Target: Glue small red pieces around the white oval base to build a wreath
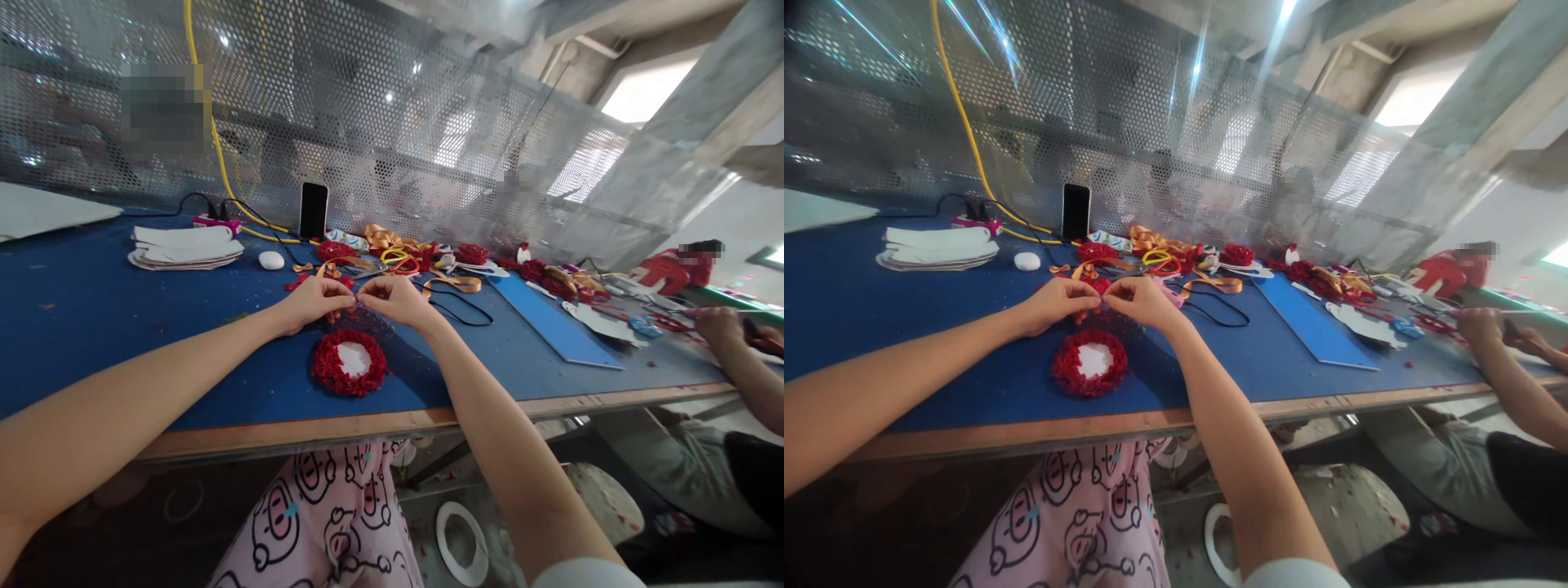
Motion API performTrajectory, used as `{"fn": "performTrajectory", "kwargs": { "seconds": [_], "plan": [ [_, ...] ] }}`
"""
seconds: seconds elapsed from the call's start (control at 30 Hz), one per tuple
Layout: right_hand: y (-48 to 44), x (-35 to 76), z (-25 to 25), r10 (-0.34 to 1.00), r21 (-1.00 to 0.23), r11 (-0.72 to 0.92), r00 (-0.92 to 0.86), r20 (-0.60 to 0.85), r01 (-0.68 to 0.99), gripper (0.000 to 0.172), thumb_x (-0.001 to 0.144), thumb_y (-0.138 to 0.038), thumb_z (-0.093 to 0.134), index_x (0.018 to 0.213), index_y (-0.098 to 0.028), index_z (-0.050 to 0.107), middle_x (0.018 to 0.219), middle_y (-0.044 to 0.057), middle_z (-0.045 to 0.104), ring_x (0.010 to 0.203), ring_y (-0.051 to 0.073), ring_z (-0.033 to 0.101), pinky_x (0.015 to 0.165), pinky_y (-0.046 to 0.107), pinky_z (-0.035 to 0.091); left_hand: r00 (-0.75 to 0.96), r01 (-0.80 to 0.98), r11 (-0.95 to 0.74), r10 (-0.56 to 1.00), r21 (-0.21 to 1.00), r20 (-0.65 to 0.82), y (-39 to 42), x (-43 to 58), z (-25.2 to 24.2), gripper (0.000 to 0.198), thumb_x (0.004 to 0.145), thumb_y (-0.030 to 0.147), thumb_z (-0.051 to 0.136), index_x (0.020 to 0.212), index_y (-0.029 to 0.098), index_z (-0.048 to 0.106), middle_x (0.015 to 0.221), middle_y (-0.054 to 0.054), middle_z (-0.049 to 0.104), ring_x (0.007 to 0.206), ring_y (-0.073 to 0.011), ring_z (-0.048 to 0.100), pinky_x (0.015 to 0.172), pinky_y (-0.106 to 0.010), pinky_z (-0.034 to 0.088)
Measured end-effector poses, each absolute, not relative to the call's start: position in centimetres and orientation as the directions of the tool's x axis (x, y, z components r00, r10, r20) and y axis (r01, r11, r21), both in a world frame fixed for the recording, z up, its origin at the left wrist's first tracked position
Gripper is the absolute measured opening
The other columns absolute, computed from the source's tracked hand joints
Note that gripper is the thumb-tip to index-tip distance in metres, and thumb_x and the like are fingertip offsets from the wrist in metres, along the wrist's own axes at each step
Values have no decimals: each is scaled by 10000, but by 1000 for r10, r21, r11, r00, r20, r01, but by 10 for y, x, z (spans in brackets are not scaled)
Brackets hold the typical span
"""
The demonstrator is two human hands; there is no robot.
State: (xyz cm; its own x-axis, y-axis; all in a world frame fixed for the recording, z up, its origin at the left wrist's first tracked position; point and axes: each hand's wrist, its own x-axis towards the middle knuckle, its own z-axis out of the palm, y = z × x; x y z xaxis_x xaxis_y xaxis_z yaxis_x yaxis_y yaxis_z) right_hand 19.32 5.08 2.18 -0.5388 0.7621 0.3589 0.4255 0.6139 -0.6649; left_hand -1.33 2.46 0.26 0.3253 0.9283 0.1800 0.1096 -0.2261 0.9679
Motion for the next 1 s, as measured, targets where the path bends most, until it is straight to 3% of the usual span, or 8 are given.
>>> {"fn": "performTrajectory", "kwargs": {
  "seconds": [0.13,0.27,0.37,0.43,0.57,0.73,0.8,1.0],
  "plan": [
    [59,206,29,821,-596,572,-389,418,565,363,902,-459,539,890,-149,728,846,71,735,788,176,652,747,293,495,314,117,-216,934,969,170,25,-13,2,207,718,322,746,755,122,703,669,-28,680,502,-84,533,482,-214,429],
    [66,222,26,906,-219,237,-133,402,946,472,850,-543,597,1072,-146,726,1186,170,691,1129,327,603,972,443,440,318,133,-210,935,968,159,27,-13,1,218,741,336,729,731,121,696,695,-36,687,505,-78,538,484,-210,433],
    [71,230,19,966,-30,73,-64,251,997,548,829,-559,617,1180,-146,696,1277,204,646,1187,395,571,946,473,449,323,130,-209,933,969,157,30,-14,0,215,749,334,721,743,120,701,713,-36,689,506,-75,536,496,-214,452],
    [75,233,15,977,25,63,-66,202,998,435,853,-450,594,1142,-146,711,1223,186,679,1141,352,610,922,417,462,321,114,-200,934,973,155,31,-14,-1,207,745,325,721,761,119,704,721,-35,690,503,-74,534,500,-219,461],
    [81,236,14,965,-74,162,-142,219,984,267,821,-336,570,941,-163,735,983,123,745,939,263,676,825,328,478,282,88,-159,951,983,129,29,-14,0,186,727,298,733,769,120,698,639,-6,646,490,-82,534,495,-221,452],
    [83,236,19,885,-306,202,-39,464,931,485,733,-441,634,1099,-121,625,1048,174,705,919,289,657,747,354,485,234,89,-142,965,986,118,27,-12,4,167,746,281,723,713,125,676,527,17,580,468,-89,529,498,-219,424],
    [82,235,23,853,-318,257,-59,519,913,485,705,-419,650,1090,-129,594,1028,165,697,905,285,645,725,349,477,219,87,-134,969,987,112,27,-12,4,160,749,269,719,694,128,670,516,17,575,461,-91,527,498,-223,422],
    [76,230,28,793,-227,372,-181,582,900,248,742,-323,587,939,-175,558,882,103,681,786,242,610,676,325,431,192,120,-135,975,984,110,32,-12,1,174,760,253,691,635,141,645,474,27,542,440,-89,511,482,-218,401]
  ]
}}
